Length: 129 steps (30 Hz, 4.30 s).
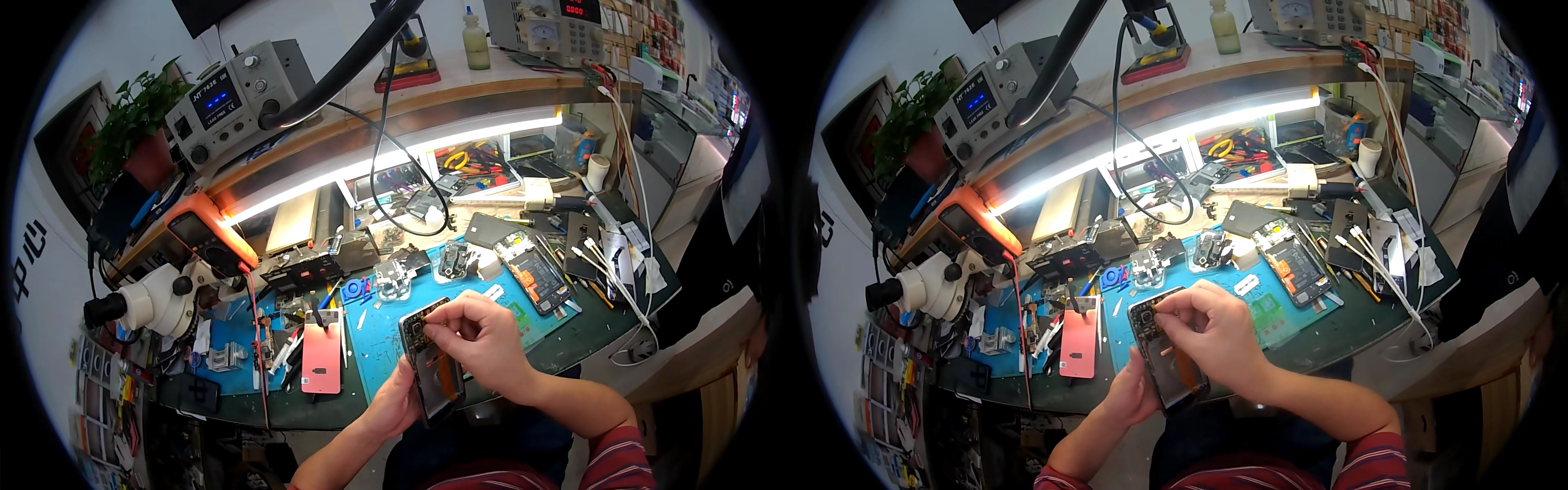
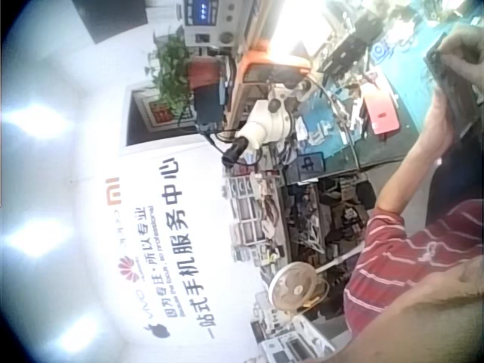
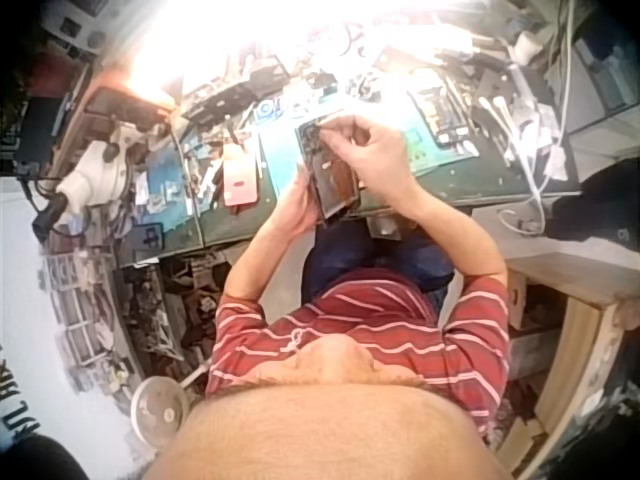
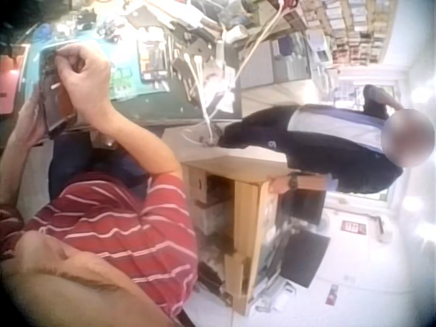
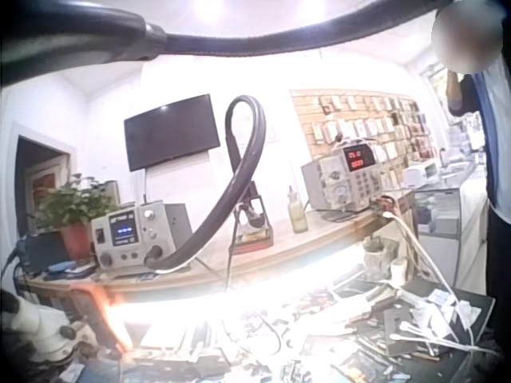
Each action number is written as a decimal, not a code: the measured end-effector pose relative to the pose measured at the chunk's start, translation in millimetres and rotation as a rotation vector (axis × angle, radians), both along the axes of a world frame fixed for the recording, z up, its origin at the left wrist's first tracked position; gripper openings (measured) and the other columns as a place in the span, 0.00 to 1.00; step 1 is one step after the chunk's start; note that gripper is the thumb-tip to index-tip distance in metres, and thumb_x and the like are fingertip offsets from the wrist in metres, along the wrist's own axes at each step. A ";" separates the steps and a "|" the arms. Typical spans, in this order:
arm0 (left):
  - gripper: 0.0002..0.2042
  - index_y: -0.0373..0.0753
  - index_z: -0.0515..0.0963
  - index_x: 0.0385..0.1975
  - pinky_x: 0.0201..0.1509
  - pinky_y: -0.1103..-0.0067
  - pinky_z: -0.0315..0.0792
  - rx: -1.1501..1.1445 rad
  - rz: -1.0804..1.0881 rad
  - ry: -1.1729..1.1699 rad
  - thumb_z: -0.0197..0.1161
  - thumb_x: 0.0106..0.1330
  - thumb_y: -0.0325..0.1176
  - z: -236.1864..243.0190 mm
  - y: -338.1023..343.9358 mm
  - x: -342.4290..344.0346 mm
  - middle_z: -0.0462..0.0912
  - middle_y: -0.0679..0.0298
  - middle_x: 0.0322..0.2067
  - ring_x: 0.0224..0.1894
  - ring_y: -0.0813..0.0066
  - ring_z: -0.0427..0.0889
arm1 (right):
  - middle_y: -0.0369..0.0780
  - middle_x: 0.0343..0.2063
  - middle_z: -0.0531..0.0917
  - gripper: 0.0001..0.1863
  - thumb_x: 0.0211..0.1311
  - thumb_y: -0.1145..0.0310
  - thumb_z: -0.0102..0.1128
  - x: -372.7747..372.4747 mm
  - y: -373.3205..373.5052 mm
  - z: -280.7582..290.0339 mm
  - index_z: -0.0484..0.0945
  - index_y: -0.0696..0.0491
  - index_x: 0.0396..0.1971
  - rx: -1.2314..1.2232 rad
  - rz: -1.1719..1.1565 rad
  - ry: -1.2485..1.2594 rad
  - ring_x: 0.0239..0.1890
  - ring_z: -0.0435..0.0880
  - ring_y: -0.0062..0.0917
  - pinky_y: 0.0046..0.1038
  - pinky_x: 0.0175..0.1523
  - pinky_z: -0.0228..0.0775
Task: The person disassembles a smartphone, removes the screen and internal components, and uses a small brush to clean adhesive residue from the phone's frame. The person then uses a hot air gun to apply heat to the frame.
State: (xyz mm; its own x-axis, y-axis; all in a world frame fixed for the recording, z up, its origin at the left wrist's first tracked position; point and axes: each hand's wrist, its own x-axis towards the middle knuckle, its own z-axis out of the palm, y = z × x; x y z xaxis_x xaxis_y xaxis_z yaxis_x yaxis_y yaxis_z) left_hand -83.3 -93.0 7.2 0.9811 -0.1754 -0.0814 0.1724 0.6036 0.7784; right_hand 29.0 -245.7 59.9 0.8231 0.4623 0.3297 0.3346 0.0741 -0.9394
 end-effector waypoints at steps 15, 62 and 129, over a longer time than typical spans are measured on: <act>0.37 0.41 0.49 0.79 0.74 0.61 0.70 0.071 0.000 -0.016 0.39 0.81 0.61 -4.0 4.6 3.3 0.65 0.52 0.73 0.72 0.58 0.71 | 0.34 0.32 0.89 0.08 0.69 0.73 0.70 15.3 -4.4 10.5 0.86 0.62 0.42 0.040 0.252 0.347 0.33 0.86 0.10 0.15 0.36 0.79; 0.37 0.39 0.73 0.68 0.68 0.61 0.66 1.828 0.267 -0.604 0.76 0.61 0.48 -1.6 26.1 34.9 0.77 0.53 0.64 0.65 0.54 0.75 | 0.41 0.31 0.89 0.14 0.67 0.62 0.68 128.8 -108.4 -4.5 0.88 0.59 0.41 -0.840 -0.215 -0.223 0.33 0.87 0.27 0.30 0.41 0.78; 0.44 0.35 0.69 0.70 0.81 0.50 0.54 1.733 0.211 -0.467 0.82 0.52 0.44 -2.6 47.7 11.8 0.75 0.53 0.67 0.73 0.51 0.69 | 0.37 0.30 0.84 0.07 0.62 0.67 0.73 73.1 -195.3 -49.3 0.86 0.53 0.35 -0.904 -0.563 -0.366 0.29 0.86 0.32 0.34 0.36 0.77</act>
